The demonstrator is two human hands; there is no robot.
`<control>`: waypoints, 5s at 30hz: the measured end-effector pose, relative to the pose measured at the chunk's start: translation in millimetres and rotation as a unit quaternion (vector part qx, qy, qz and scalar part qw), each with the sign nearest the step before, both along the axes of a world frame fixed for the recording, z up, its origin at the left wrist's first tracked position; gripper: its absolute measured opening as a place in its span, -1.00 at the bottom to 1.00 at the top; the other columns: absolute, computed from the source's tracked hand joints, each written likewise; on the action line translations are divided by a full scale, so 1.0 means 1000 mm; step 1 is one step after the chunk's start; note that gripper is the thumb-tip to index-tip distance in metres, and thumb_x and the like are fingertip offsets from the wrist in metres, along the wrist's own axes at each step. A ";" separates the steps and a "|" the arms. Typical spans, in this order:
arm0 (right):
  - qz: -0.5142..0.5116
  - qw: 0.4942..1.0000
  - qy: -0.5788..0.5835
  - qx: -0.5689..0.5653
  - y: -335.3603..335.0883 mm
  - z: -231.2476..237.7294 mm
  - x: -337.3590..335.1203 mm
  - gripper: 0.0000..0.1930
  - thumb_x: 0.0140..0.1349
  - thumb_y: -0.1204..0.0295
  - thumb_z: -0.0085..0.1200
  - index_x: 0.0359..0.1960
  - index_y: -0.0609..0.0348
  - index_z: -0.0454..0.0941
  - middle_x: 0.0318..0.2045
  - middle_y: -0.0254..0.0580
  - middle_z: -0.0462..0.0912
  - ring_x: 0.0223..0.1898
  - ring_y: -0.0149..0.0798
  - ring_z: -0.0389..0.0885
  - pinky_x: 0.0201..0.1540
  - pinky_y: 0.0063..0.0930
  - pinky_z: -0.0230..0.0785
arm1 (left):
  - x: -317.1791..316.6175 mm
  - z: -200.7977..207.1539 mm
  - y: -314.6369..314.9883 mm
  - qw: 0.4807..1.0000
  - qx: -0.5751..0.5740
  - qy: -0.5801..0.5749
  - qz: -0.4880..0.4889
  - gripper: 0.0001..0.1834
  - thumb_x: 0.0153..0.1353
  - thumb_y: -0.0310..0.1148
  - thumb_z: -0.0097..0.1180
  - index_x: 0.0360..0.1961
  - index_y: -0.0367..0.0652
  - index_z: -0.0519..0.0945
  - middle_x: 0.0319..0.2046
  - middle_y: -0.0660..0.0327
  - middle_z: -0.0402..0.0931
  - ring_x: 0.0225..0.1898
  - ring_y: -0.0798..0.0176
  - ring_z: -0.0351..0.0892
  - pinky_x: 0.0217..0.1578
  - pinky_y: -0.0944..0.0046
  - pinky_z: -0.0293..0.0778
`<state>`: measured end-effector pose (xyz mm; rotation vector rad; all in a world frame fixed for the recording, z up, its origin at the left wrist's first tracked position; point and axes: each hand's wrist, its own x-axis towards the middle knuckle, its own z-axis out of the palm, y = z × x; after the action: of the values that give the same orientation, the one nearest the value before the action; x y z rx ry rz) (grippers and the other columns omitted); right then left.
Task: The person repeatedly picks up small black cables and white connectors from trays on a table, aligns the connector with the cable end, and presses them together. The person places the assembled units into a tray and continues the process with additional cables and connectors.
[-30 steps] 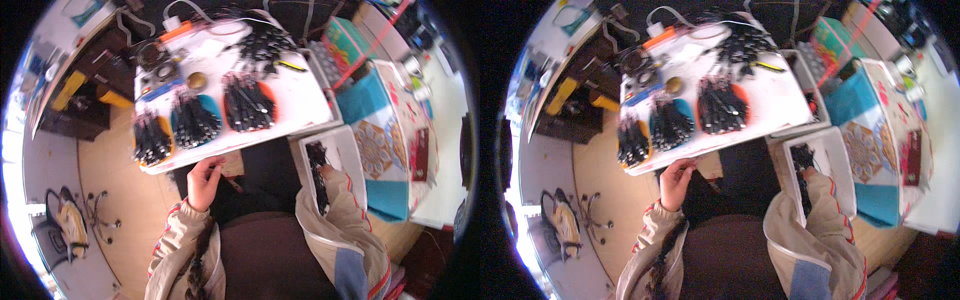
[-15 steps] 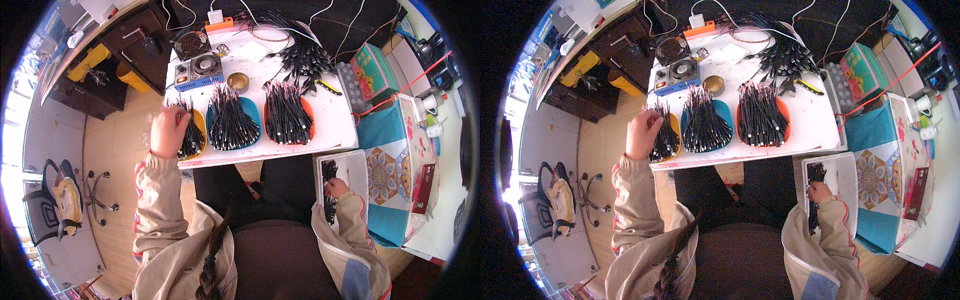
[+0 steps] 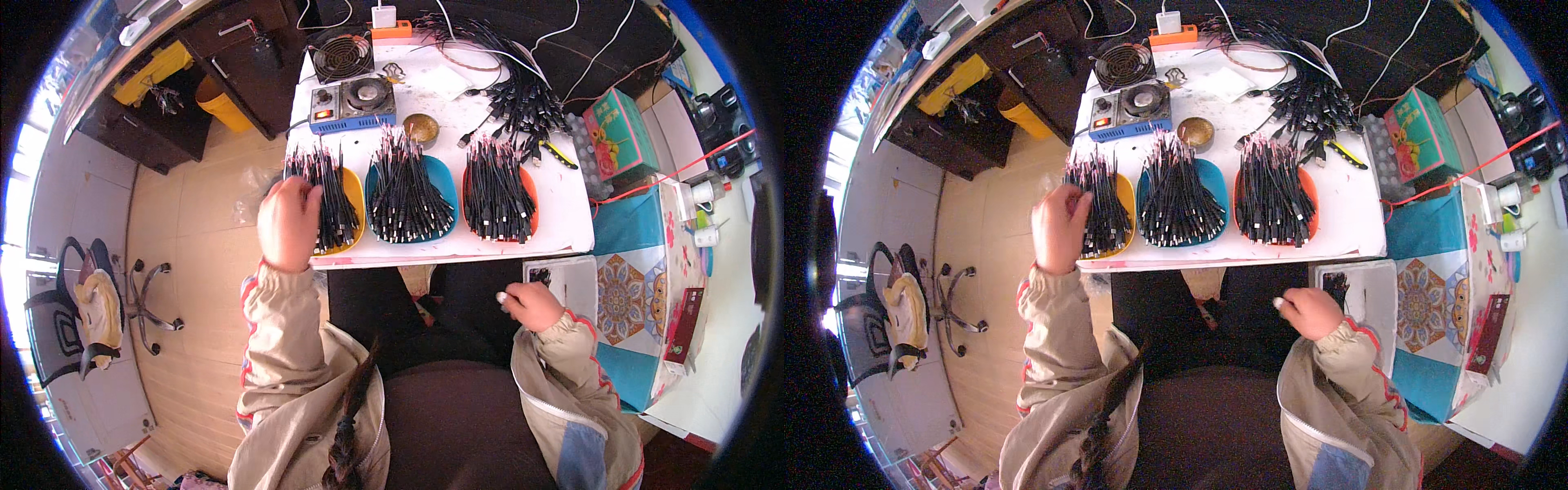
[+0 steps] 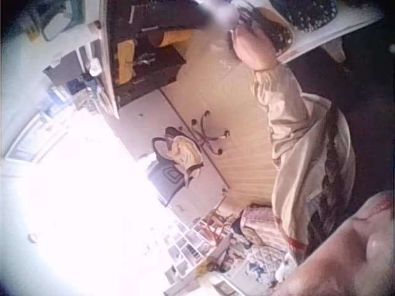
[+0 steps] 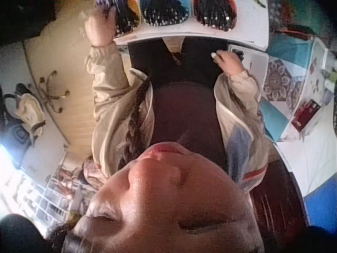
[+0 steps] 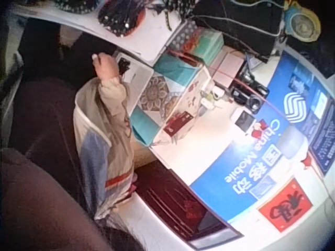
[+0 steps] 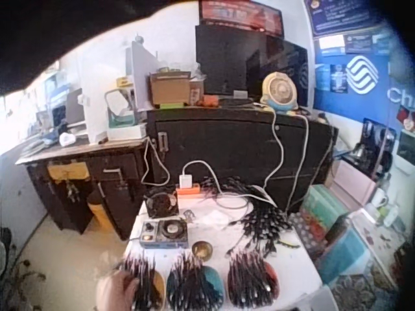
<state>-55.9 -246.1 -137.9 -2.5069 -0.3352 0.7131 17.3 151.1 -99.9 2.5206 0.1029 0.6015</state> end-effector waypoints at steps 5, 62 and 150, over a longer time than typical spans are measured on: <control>0.075 0.996 -0.030 0.032 0.037 0.009 0.002 -0.69 0.22 0.21 0.05 -0.50 0.23 0.51 -0.55 0.12 0.55 -0.42 0.18 0.55 -0.36 -0.01 0.37 | 0.027 -0.011 -0.009 0.995 0.079 0.055 0.018 -0.78 0.05 -0.31 0.23 -0.49 -0.23 0.49 -0.48 0.00 0.52 -0.40 -0.13 0.55 -0.38 -0.01 0.45; -0.106 0.917 -0.385 0.014 0.146 0.018 0.151 -0.79 0.02 0.35 0.10 -0.45 0.27 0.46 -0.47 0.06 0.59 -0.41 0.11 0.59 -0.31 -0.09 0.45 | -0.036 -0.005 -0.092 0.684 -0.711 0.050 -0.154 -0.88 0.36 -0.43 -0.06 -0.25 -0.26 0.47 -0.40 0.18 0.54 -0.48 0.40 0.43 -0.50 0.41 0.33; -0.213 0.889 -0.202 0.352 0.044 0.042 0.074 -0.83 0.22 0.38 0.14 -0.30 0.23 0.51 -0.53 -0.32 0.55 -0.50 -0.46 0.50 -0.44 -0.54 0.36 | -0.078 0.011 -0.156 0.691 -0.663 0.144 -0.249 -0.85 0.28 -0.50 0.08 -0.23 -0.37 0.61 -0.51 0.23 0.57 -0.58 0.55 0.25 -0.55 0.54 0.16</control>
<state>18.2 -201.8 -95.4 -1.8922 -0.1333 -0.1173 -60.4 -5.3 -88.7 1.0694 -0.0406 -0.1541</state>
